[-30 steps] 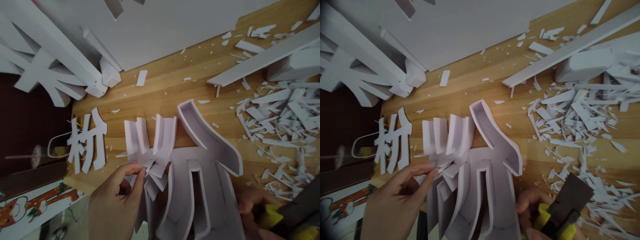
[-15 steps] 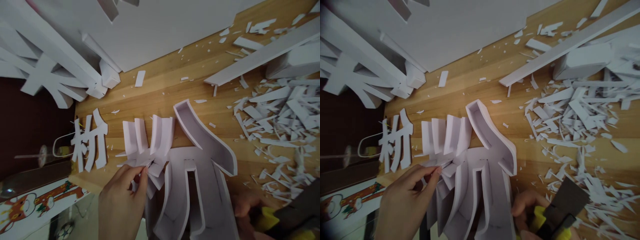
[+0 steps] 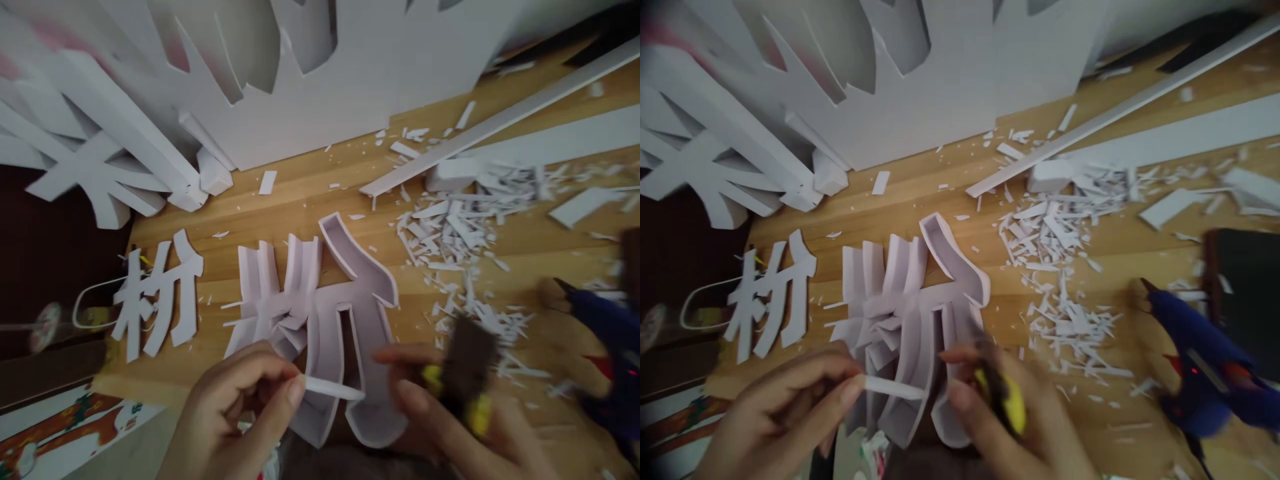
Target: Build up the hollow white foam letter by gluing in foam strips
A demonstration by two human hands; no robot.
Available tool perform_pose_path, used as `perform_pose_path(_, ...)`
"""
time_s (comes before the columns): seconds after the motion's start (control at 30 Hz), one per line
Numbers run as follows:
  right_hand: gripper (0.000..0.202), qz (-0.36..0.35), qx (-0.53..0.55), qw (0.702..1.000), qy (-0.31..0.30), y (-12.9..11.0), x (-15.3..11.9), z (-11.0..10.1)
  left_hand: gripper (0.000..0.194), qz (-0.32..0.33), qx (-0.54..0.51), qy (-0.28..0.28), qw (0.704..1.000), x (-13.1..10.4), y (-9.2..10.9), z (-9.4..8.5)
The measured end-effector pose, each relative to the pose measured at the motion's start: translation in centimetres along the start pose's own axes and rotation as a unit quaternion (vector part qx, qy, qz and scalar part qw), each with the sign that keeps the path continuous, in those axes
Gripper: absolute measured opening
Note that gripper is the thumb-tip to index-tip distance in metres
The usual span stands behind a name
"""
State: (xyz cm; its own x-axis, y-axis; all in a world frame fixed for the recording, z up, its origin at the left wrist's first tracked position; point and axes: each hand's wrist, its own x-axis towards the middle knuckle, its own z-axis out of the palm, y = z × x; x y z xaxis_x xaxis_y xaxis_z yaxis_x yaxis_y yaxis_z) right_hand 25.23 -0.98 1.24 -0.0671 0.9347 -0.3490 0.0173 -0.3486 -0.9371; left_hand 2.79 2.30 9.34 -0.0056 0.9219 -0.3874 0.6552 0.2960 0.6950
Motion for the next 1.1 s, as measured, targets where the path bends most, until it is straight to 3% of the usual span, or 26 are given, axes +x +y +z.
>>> perform_pose_path(0.1,0.033,0.03,0.072,0.988,-0.133,-1.9,-0.3,1.4,0.022,-0.037,-0.089,-0.004,0.995,-0.7,0.0,0.9)
perform_pose_path(0.2,0.039,0.061,0.152,0.971,-0.175,-1.5,-1.3,2.3,0.024,-0.007,-0.176,-0.047,0.983,-1.6,-0.6,2.0)
perform_pose_path(0.3,0.036,0.042,0.207,0.968,-0.137,-0.2,-2.9,3.1,0.022,0.035,-0.257,-0.087,0.962,-2.4,-1.3,3.9)
perform_pose_path(0.43,0.035,-0.013,0.22,0.975,-0.037,0.7,-4.7,4.6,0.022,0.058,-0.368,-0.107,0.922,-3.7,-2.3,6.8)
perform_pose_path(0.53,0.041,-0.025,0.174,0.984,-0.03,0.8,-5.6,5.3,0.024,0.075,-0.404,-0.109,0.905,-4.3,-2.9,7.8)
perform_pose_path(0.6,0.044,-0.043,0.117,0.992,-0.017,0.8,-6.1,5.1,0.028,0.092,-0.394,-0.096,0.909,-4.8,-3.1,7.7)
perform_pose_path(0.67,0.044,-0.117,0.014,0.992,0.043,1.1,-6.2,4.3,0.032,0.091,-0.361,-0.076,0.925,-5.5,-3.2,7.3)
perform_pose_path(0.77,0.05,-0.271,-0.183,0.936,0.131,1.5,-6.1,2.8,0.038,0.064,-0.309,-0.076,0.946,-6.8,-3.2,6.8)
perform_pose_path(0.83,0.055,-0.323,-0.274,0.893,0.156,1.8,-6.1,2.2,0.042,0.071,-0.295,-0.099,0.948,-7.3,-3.4,6.7)
perform_pose_path(1.0,0.055,-0.345,-0.368,0.852,0.14,2.2,-6.5,2.1,0.051,0.11,-0.362,-0.188,0.906,-7.2,-4.3,7.2)
perform_pose_path(1.1,0.056,-0.349,-0.389,0.843,0.129,2.0,-6.6,2.1,0.052,0.128,-0.363,-0.191,0.903,-7.2,-4.3,7.1)
